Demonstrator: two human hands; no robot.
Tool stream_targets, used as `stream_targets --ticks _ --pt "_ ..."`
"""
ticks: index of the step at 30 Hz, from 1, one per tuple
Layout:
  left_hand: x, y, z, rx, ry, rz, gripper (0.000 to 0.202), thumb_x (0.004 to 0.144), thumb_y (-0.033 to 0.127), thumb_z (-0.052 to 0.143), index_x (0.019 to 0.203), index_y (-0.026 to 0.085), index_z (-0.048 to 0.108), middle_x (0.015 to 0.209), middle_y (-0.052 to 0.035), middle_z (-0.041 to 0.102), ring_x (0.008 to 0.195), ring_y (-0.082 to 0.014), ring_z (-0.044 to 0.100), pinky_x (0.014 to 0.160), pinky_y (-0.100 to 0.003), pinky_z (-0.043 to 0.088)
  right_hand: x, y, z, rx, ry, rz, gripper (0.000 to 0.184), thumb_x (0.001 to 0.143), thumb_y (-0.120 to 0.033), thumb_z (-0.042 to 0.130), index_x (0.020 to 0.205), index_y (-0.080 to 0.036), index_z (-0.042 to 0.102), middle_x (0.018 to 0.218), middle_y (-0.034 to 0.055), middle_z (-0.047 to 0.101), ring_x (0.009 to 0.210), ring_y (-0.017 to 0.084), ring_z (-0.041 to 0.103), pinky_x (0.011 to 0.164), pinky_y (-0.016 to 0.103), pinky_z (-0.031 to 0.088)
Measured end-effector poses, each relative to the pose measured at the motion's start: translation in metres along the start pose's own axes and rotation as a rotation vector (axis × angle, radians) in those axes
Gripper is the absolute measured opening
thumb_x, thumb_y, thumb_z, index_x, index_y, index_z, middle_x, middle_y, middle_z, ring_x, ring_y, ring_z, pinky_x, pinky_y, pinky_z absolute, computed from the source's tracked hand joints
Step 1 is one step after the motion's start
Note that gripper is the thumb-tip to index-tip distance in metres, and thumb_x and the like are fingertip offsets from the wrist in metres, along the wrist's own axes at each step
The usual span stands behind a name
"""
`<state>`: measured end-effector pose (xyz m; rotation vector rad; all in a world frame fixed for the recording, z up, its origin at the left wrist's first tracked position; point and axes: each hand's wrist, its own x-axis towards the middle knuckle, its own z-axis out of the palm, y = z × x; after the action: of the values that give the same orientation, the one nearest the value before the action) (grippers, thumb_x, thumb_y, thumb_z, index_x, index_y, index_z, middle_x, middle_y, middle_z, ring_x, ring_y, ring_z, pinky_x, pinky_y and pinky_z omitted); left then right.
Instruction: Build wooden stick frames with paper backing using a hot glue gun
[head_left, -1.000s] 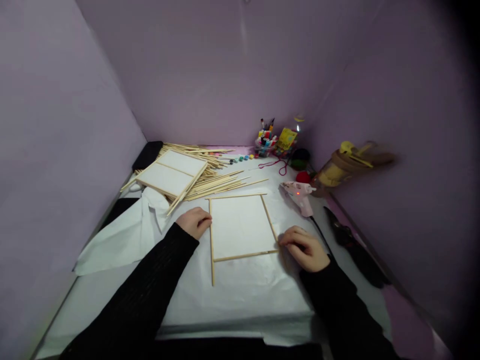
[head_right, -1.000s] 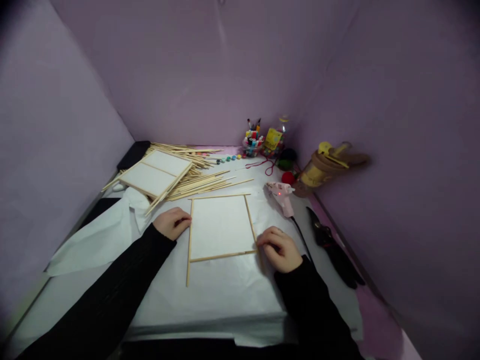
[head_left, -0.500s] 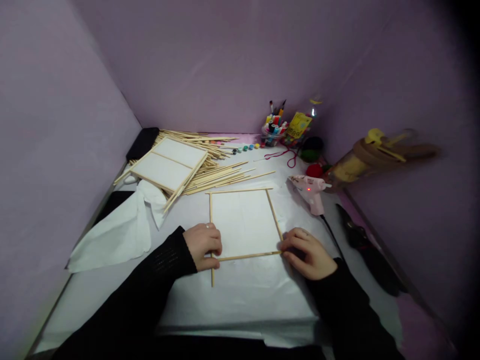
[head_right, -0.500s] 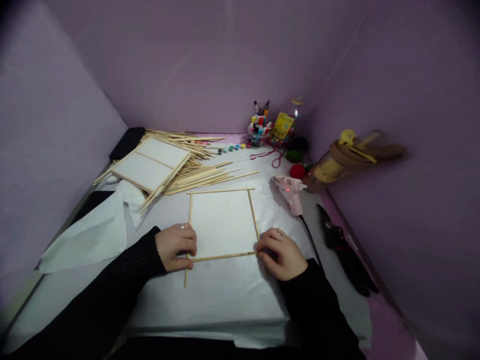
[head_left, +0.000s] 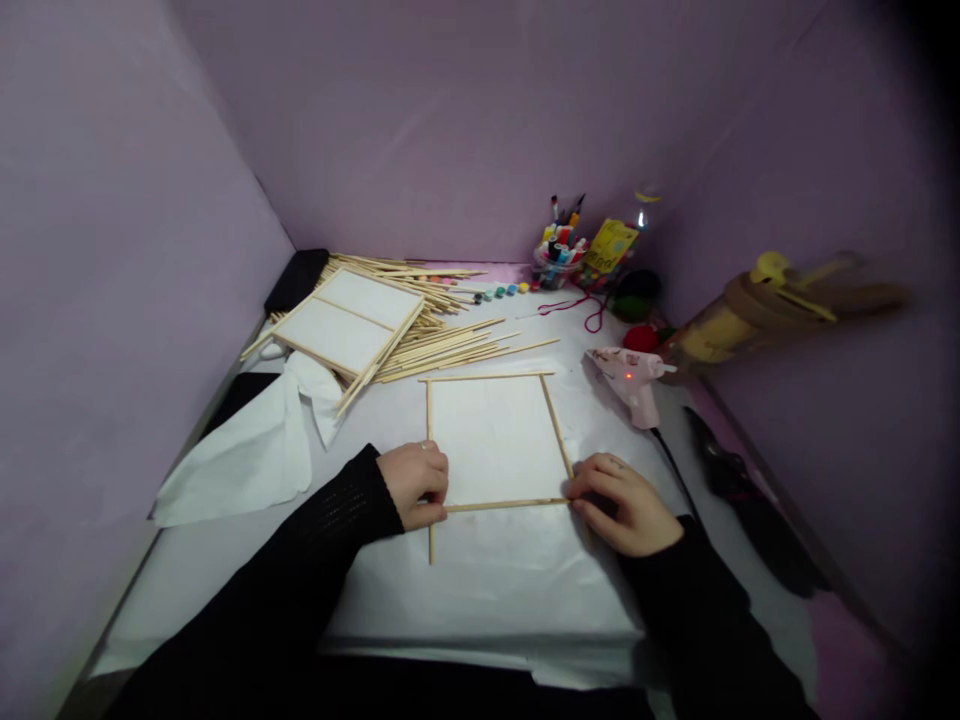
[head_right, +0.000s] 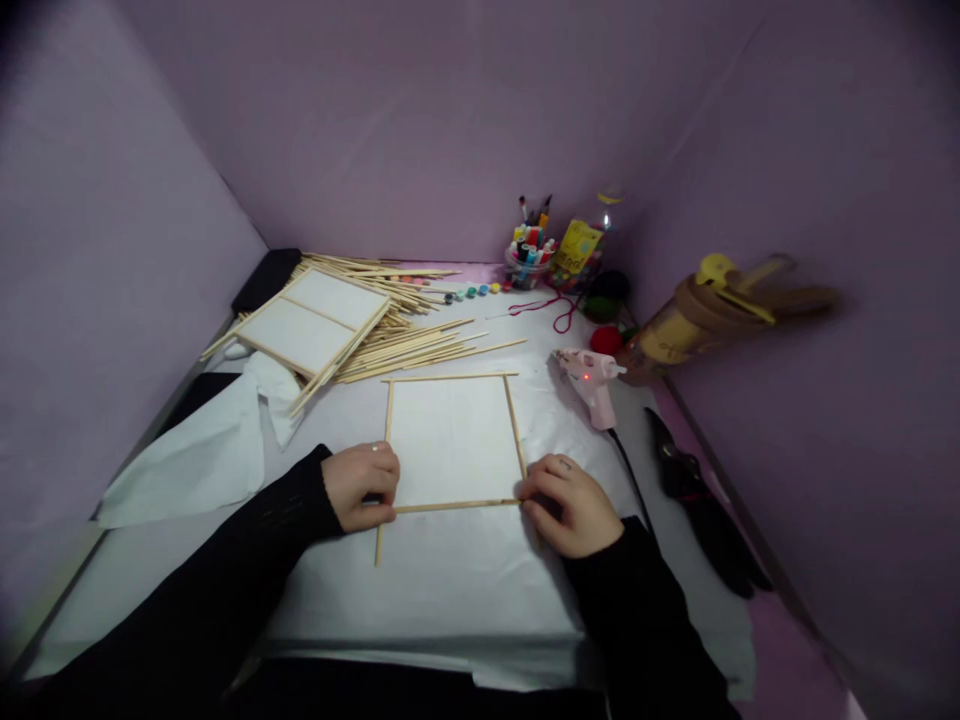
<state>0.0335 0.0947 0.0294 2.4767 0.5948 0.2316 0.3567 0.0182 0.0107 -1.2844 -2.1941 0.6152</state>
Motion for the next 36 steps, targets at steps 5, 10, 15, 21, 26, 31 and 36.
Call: stream_targets --ticks 5,10,15,21,26,31,36 --pt "0.000 0.000 -0.001 -0.015 -0.013 -0.017 0.016 0.072 0.025 0.065 0.059 0.018 0.059 0.069 -0.0028 0.058 0.073 -0.0163 0.051 0.068 -0.028 0.042 0.002 -0.002 -0.001 0.007 -0.005 -0.004 0.014 0.075 -0.013 0.051 0.082 -0.021 0.061 0.080 0.0044 0.058 0.080 0.020 0.055 0.071 0.035 0.044" --pt "-0.006 0.001 -0.011 -0.040 0.037 -0.026 0.008 0.071 0.016 0.055 0.063 0.018 0.057 0.072 -0.0032 0.057 0.072 -0.0149 0.053 0.068 -0.025 0.043 0.001 -0.005 -0.002 0.062 0.052 0.048 0.013 0.071 -0.017 0.050 0.084 -0.020 0.053 0.077 0.0038 0.056 0.073 0.019 0.053 0.066 0.033 0.043" --pt "-0.011 0.003 -0.019 -0.014 -0.048 -0.122 0.008 0.068 0.014 0.054 0.067 0.018 0.060 0.068 0.0005 0.056 0.064 -0.0114 0.053 0.059 -0.021 0.040 -0.001 -0.007 -0.005 0.070 0.151 0.024 0.010 0.072 -0.015 0.047 0.078 -0.020 0.053 0.073 0.0032 0.054 0.070 0.019 0.052 0.064 0.033 0.042" --pt "-0.009 0.009 -0.018 0.068 -0.177 -0.201 0.007 0.070 0.027 0.064 0.075 0.021 0.066 0.073 0.0020 0.063 0.071 -0.0132 0.058 0.061 -0.023 0.039 -0.001 -0.007 -0.007 0.019 0.142 -0.079 0.018 0.073 -0.011 0.052 0.082 -0.020 0.064 0.076 0.0044 0.056 0.075 0.020 0.053 0.067 0.035 0.043" --pt "-0.007 0.010 -0.014 0.114 -0.193 -0.162 0.009 0.075 0.025 0.060 0.075 0.023 0.068 0.076 0.0018 0.066 0.075 -0.0138 0.060 0.063 -0.023 0.039 0.001 -0.007 -0.005 -0.031 0.122 -0.079 0.017 0.074 -0.015 0.055 0.082 -0.021 0.068 0.079 0.0054 0.055 0.079 0.021 0.051 0.070 0.038 0.042" --pt "-0.007 0.011 -0.012 0.135 -0.192 -0.156 0.011 0.075 0.023 0.058 0.075 0.023 0.069 0.076 0.0015 0.067 0.074 -0.0136 0.060 0.061 -0.023 0.039 0.002 -0.005 -0.003 -0.049 0.114 -0.070 0.013 0.073 -0.016 0.057 0.080 -0.021 0.067 0.080 0.0056 0.055 0.082 0.022 0.051 0.072 0.040 0.043" --pt "-0.007 0.012 -0.012 0.148 -0.194 -0.154 0.013 0.074 0.022 0.058 0.075 0.024 0.070 0.076 0.0014 0.067 0.074 -0.0139 0.061 0.060 -0.023 0.039 0.001 -0.001 0.000 -0.050 0.085 -0.084 0.014 0.073 -0.014 0.058 0.082 -0.021 0.066 0.083 0.0058 0.055 0.084 0.022 0.051 0.072 0.039 0.044"
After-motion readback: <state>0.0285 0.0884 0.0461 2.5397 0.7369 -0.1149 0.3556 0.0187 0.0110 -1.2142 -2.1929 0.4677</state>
